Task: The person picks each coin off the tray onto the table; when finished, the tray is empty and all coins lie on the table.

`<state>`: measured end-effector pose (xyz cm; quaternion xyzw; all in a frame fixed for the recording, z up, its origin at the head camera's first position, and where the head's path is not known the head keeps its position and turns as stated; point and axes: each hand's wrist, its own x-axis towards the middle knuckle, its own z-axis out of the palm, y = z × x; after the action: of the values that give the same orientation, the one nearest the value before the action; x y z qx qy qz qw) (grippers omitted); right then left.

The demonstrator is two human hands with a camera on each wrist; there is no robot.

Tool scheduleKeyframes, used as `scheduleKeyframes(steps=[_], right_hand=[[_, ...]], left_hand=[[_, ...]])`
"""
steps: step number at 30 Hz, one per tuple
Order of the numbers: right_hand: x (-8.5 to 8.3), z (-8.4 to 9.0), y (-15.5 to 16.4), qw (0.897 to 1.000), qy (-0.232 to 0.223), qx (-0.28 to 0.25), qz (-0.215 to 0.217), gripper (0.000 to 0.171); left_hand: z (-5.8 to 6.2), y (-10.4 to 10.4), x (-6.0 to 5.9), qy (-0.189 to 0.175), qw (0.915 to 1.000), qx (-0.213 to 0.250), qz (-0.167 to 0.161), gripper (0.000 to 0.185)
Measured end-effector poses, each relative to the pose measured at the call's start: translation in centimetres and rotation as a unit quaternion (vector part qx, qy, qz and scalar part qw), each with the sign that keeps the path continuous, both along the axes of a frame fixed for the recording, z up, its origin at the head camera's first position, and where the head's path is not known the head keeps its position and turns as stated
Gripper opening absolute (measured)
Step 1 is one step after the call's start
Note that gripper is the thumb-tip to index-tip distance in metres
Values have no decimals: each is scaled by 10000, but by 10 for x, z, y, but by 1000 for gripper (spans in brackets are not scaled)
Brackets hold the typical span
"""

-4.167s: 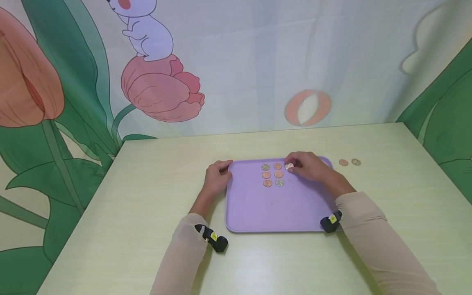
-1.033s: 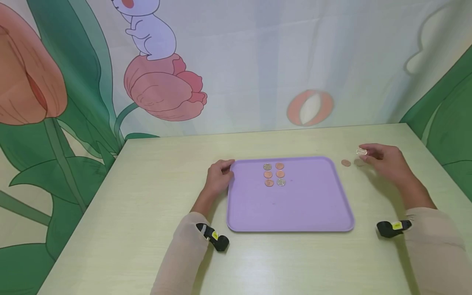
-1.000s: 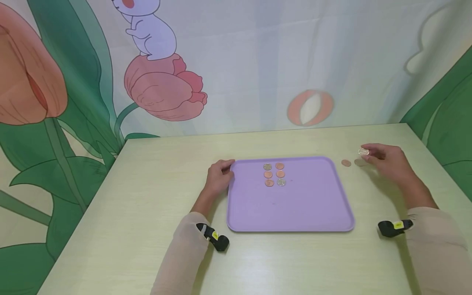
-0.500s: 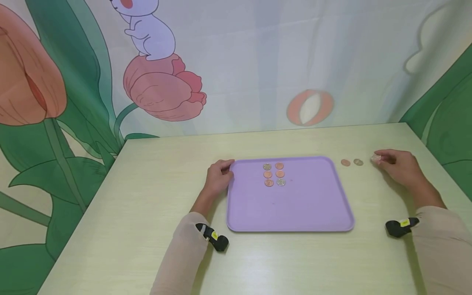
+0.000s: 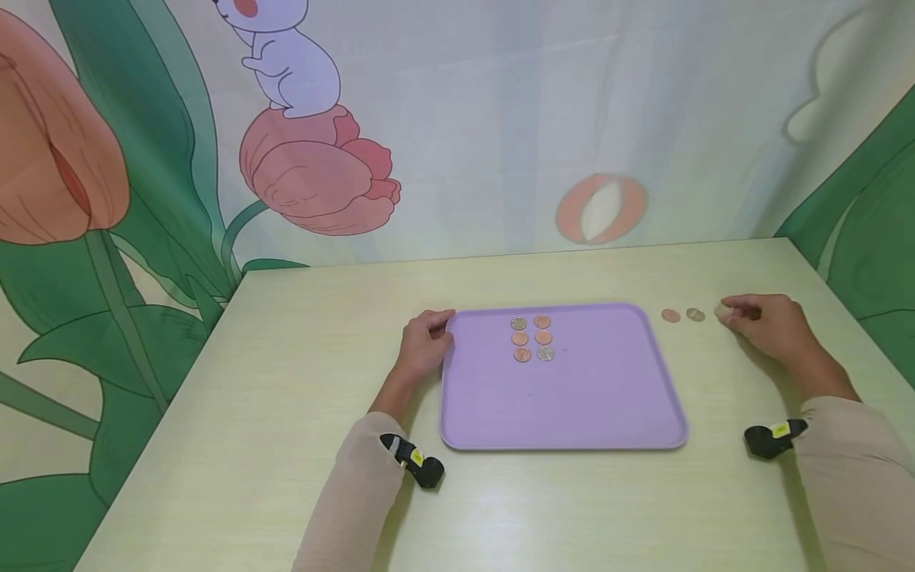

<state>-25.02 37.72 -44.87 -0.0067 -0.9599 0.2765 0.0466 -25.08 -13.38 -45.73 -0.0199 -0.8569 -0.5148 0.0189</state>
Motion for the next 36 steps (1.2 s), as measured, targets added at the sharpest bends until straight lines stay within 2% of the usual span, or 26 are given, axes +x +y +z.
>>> scheduleKeyframes(steps=[15,24,28,36], right_hand=[[3,5,-4,9987,-478,6,-187,55],[2,10,-6,9978,-604,84,-250,52],[3,10,-8,9974,-640,-45,-342,49],[6,8,-6,9955,-758,-264,-503,56]], left_hand=[[1,0,0,-9,10000,-79,31,45],[0,0,0,-7,10000,-49,38,44],[0,0,1,1,10000,-57,23,44],[-1,-1,0,44,10000,-57,-18,44]])
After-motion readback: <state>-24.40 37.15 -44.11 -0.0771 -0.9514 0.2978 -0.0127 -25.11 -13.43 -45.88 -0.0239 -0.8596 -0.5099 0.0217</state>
